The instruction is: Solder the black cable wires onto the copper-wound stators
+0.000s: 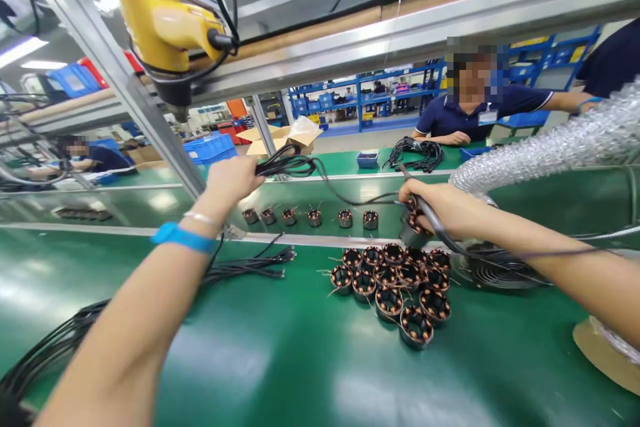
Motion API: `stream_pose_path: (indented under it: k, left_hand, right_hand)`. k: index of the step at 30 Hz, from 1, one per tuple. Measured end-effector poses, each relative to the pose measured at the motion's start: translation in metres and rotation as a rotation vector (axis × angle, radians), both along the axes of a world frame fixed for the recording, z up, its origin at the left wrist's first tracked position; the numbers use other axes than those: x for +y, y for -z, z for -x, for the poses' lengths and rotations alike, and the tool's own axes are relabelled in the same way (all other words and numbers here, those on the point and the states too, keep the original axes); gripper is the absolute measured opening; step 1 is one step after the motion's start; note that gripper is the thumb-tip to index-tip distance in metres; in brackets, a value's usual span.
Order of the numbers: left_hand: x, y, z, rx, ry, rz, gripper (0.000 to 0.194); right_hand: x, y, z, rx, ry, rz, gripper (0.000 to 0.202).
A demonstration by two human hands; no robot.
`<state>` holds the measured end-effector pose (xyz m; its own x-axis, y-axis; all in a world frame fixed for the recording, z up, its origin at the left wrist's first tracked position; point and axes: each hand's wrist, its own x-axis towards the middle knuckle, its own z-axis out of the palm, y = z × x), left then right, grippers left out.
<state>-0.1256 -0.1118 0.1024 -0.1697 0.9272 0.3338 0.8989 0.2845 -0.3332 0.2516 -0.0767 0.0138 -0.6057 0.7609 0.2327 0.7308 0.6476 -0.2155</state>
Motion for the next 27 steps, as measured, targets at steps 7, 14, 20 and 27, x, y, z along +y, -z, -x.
stream_pose_path:
  k: [7,14,20,27]
  left_hand:
    - [0.162,0.061,-0.062,-0.172,0.156,-0.115,0.036]
    - [0.181,0.156,-0.067,-0.307,0.293,0.155,0.035]
    - [0.154,0.183,-0.055,-0.372,0.173,0.418,0.032]
    - [0.143,0.174,-0.081,-0.399,0.198,0.438,0.033]
  right_hand:
    - [0.129,0.036,0.048,-0.186,0.369,0.046,0.031]
    - [0.158,0.095,0.032,-0.307,0.654,0.21,0.033]
    - [0.157,0.067,0.049,-0.316,0.544,0.204,0.033]
    - [0.07,0.024,0.043,-0.24,0.229,0.029,0.03]
